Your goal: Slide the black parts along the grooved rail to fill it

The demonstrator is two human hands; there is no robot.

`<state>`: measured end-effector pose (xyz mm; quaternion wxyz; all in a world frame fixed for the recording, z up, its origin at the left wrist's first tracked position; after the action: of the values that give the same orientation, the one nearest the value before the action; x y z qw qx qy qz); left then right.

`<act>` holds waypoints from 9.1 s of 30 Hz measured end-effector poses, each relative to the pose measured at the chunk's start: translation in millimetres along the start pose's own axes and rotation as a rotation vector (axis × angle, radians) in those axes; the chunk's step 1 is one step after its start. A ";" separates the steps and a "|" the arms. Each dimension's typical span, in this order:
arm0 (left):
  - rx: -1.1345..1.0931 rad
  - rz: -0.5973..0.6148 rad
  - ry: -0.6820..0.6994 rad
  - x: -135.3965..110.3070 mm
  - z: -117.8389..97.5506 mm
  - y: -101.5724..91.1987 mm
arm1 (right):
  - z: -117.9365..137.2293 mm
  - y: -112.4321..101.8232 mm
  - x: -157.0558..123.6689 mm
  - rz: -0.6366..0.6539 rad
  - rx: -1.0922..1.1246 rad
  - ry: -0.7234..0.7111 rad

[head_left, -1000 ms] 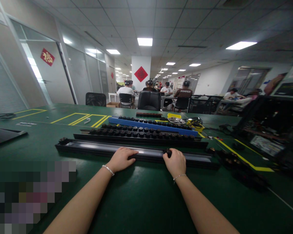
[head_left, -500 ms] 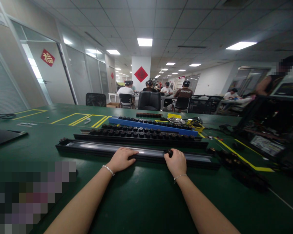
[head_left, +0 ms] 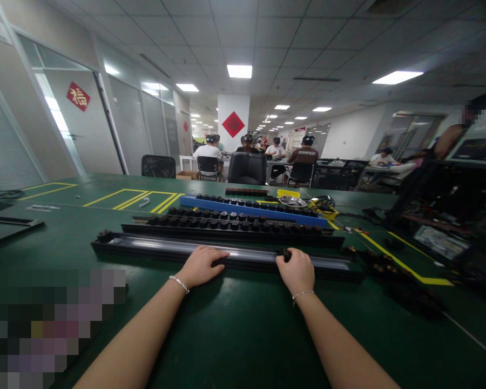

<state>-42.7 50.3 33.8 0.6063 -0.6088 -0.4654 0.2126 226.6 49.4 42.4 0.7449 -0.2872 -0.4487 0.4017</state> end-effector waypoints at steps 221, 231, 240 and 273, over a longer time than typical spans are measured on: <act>-0.011 0.002 0.002 -0.7 -0.5 0.0 | -121.8 -46.3 15.5 -0.283 -0.086 0.418; -0.007 0.000 -0.001 -0.6 -0.8 -0.3 | -130.5 -49.5 15.9 -0.381 -0.054 0.410; -0.006 -0.004 -0.002 -0.4 -0.6 -0.5 | -135.4 -50.3 16.2 -0.378 -0.024 0.439; -0.005 -0.008 -0.009 -0.9 0.1 -0.8 | -155.6 -50.7 16.1 -0.356 0.082 0.596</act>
<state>-43.4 49.5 34.3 0.6035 -0.6075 -0.4710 0.2119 388.1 26.7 22.1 0.9124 -0.2791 -0.2381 0.1817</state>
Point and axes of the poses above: each hand's wrist, its own x-axis towards the middle knuckle, its own y-axis out of the palm, z = x × y, the point moved 6 cm from there along x, towards the middle knuckle, and after that the axes turned 1 degree about x, right-handed, at the moved point
